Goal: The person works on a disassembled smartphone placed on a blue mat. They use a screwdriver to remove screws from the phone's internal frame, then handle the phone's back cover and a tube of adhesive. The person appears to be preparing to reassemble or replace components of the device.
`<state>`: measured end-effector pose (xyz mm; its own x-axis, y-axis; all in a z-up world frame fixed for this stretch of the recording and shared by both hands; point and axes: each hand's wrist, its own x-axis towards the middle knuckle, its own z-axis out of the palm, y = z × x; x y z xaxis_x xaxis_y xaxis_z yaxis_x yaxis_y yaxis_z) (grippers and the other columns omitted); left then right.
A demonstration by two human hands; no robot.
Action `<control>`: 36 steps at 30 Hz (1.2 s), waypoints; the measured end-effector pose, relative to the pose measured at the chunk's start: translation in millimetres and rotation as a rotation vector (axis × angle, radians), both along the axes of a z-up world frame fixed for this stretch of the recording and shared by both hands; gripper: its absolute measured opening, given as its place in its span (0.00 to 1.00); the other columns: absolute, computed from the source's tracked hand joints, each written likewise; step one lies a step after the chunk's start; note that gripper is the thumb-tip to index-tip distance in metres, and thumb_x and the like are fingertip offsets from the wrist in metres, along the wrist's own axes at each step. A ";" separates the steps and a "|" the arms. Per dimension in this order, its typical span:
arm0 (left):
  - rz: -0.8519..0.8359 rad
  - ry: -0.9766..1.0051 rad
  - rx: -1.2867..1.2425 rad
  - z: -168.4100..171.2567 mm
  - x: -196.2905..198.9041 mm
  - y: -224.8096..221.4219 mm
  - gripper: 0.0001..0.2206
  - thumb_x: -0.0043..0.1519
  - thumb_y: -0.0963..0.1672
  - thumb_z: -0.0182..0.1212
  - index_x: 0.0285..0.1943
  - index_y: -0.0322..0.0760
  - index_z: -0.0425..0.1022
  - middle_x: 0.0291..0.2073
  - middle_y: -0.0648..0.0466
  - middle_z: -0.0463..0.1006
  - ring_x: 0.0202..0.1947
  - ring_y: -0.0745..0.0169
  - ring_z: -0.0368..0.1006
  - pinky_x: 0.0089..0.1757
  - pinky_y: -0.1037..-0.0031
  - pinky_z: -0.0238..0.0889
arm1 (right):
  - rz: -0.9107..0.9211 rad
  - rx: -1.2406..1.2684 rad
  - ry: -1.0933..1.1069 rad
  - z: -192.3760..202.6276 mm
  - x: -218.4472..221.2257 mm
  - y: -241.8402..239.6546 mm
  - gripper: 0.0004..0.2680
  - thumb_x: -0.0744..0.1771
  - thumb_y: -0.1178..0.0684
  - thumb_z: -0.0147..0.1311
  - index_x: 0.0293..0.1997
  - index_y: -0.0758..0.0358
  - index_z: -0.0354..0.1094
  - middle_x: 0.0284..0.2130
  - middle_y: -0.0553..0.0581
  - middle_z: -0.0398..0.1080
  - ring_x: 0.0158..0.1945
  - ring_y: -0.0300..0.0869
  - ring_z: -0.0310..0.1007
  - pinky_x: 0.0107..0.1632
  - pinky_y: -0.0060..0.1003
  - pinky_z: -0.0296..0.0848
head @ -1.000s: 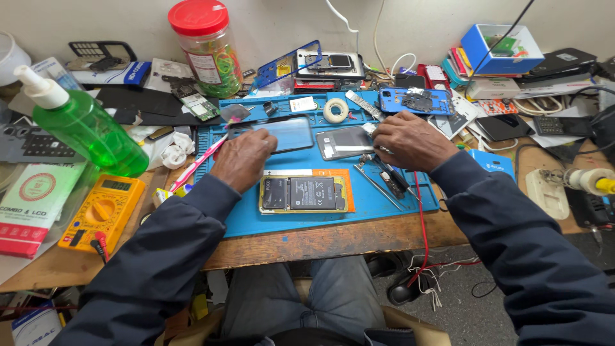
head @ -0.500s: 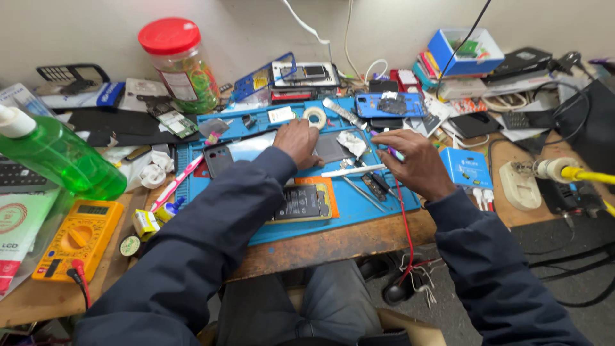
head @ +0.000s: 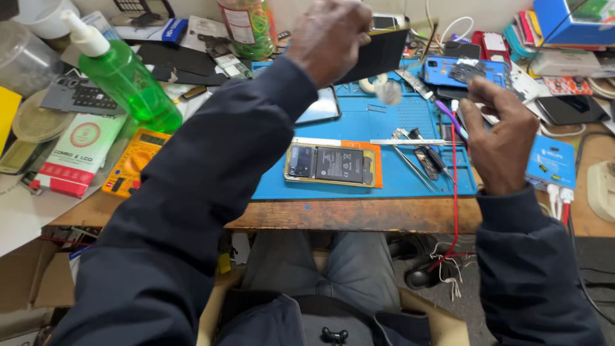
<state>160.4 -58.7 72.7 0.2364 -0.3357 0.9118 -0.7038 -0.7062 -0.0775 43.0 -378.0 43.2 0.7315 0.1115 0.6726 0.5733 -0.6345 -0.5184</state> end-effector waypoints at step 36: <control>-1.522 1.196 -1.490 -69.7 -201.2 -24.8 0.30 0.72 0.57 0.40 0.83 0.53 0.44 0.69 0.44 0.63 0.65 0.50 0.67 0.59 0.53 0.69 | 0.204 0.367 0.298 -7.8 -54.0 134.6 0.10 0.67 0.56 0.60 0.53 0.65 0.76 0.34 0.52 0.76 0.34 0.32 0.77 0.35 0.27 0.78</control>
<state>-40.9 -83.5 3.0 0.9159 -0.2374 0.3237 0.0888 0.9062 0.4134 -11.0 -243.4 35.4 0.8855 0.0673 0.4597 0.4597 -0.2707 -0.8458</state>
